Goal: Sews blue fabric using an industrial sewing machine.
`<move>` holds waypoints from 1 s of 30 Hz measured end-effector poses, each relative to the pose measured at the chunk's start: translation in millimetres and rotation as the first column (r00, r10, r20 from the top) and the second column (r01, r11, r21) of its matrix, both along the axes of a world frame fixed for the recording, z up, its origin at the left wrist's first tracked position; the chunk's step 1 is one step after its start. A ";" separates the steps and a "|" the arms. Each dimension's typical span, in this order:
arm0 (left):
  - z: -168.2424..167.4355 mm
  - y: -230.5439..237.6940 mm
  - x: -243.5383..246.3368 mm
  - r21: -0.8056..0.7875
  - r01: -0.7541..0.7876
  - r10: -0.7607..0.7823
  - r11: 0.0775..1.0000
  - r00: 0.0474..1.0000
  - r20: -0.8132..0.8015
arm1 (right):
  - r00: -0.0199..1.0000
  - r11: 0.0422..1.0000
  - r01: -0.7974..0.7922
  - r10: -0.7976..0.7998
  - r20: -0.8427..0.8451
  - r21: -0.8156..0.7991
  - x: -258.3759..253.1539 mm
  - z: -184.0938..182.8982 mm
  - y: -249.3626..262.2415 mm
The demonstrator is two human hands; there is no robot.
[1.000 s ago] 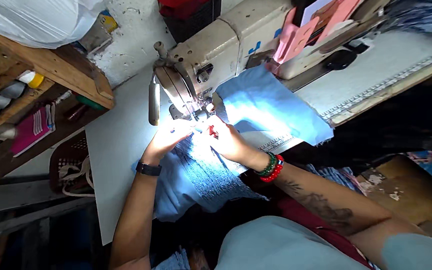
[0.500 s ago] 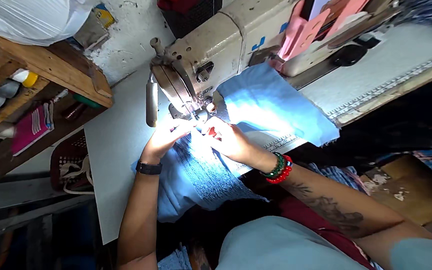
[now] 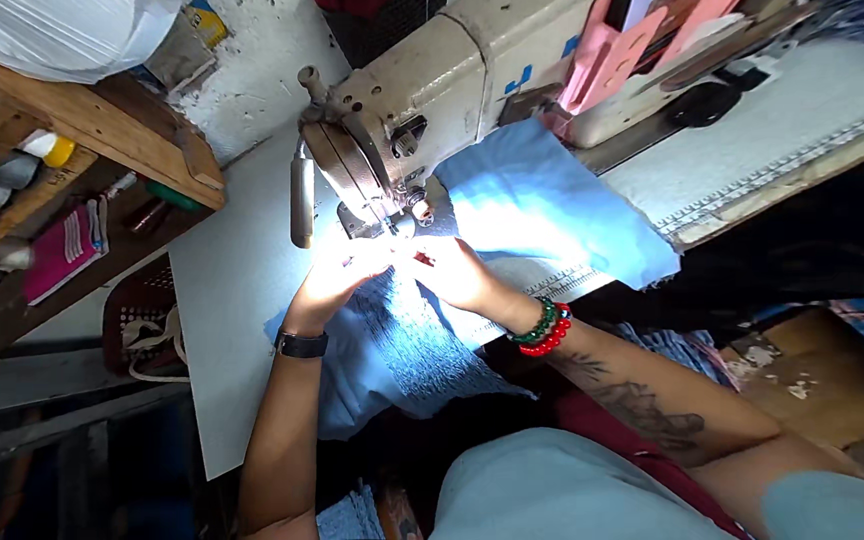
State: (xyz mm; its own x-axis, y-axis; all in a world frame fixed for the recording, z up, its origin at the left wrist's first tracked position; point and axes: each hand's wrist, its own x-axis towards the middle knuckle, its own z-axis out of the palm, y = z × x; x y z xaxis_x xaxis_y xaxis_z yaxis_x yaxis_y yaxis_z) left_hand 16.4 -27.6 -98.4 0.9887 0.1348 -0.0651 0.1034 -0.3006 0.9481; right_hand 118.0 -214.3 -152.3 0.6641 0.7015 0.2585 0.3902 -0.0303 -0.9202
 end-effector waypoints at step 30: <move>-29.4 -27.9 23.5 0.510 -0.192 0.284 0.839 0.952 -0.110 | 0.989 0.941 -0.123 0.143 0.040 -0.315 -8.2 2.4 -35.5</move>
State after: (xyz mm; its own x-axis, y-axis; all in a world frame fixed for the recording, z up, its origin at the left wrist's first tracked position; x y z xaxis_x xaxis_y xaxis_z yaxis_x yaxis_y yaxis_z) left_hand 39.9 -55.5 -127.8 0.9003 0.4246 -0.0954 0.3810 -0.6632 0.6442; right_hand 109.8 -249.8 -149.9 0.5488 0.8344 0.0503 0.4654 -0.2550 -0.8476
